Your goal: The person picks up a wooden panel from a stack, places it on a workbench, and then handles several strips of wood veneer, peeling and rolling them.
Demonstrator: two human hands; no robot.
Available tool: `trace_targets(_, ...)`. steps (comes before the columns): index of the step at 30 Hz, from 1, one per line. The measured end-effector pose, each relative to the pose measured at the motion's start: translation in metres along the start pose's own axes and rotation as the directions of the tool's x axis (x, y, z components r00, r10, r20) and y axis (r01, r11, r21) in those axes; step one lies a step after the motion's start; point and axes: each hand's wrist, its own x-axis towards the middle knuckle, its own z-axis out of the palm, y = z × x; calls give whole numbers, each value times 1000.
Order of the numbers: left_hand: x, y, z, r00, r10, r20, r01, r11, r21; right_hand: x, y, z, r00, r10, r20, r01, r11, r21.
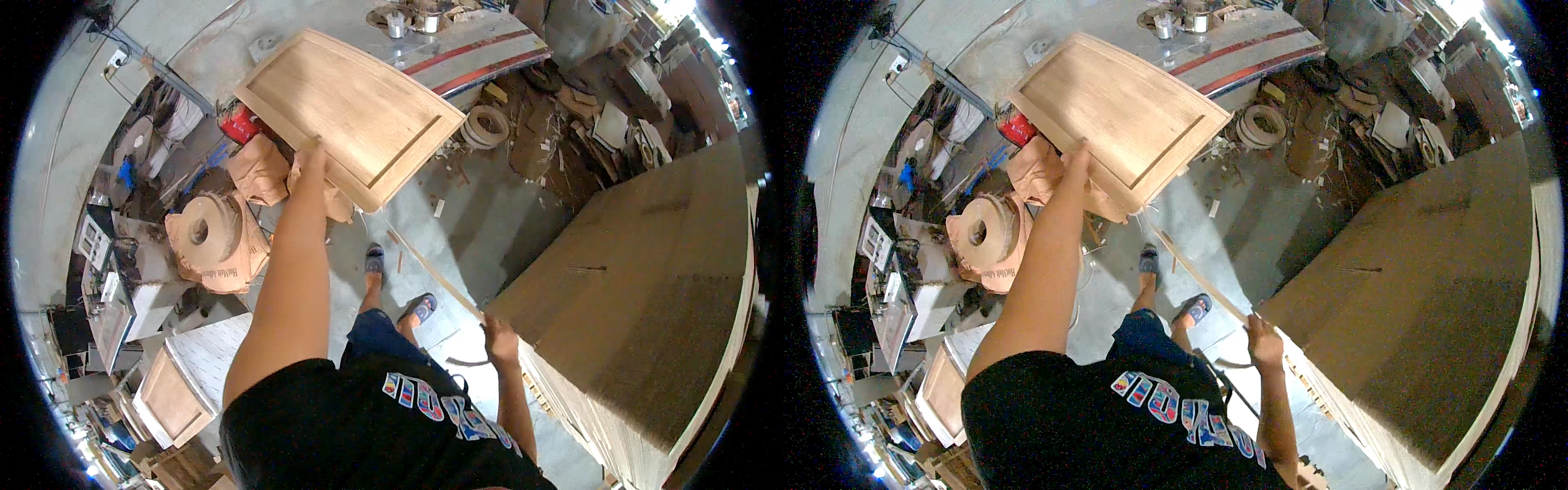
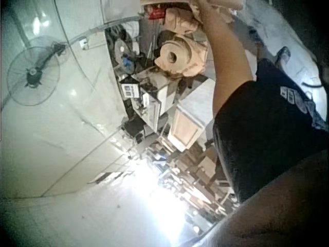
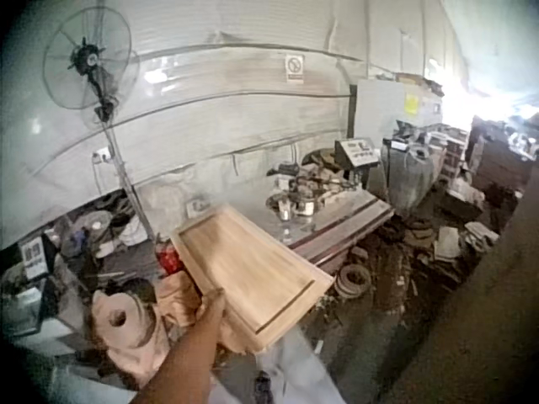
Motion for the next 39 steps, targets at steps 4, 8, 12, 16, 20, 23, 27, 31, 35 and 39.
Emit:
trace_targets(4,-81,-43,14,988,64,143,-17,950,-312,9,12,-11,892,419,169,-400,907,-134)
trace_targets(8,-184,-100,44,943,-30,330,224,793,-567,57,-2,-1,927,364,96,-368,929,35)
trace_targets(12,-202,-110,57,902,-105,419,386,630,-674,156,-76,9,999,31,-13,-25,946,323)
trace_targets(16,-208,-84,38,878,-168,448,436,666,-605,247,-160,35,991,-96,97,31,851,525)
trace_targets(20,-204,-74,6,884,-69,462,360,732,-578,305,-204,83,962,-106,251,-76,781,620)
trace_targets(23,-207,-51,-23,874,-28,486,365,700,-614,323,-225,97,942,-126,310,-151,666,730)
trace_targets(27,-188,-44,-41,881,119,458,270,669,-693,336,-264,79,914,-232,333,-127,614,779)
trace_targets(31,-114,-56,-22,889,36,457,352,586,-730,375,-273,83,941,-236,245,76,848,525)
trace_targets(35,-102,8,-60,922,12,387,254,736,-628,414,-286,52,953,-217,211,134,927,349)
trace_targets(39,-63,1,-70,948,-24,317,181,861,-476,441,-294,61,921,-328,212,259,919,298)
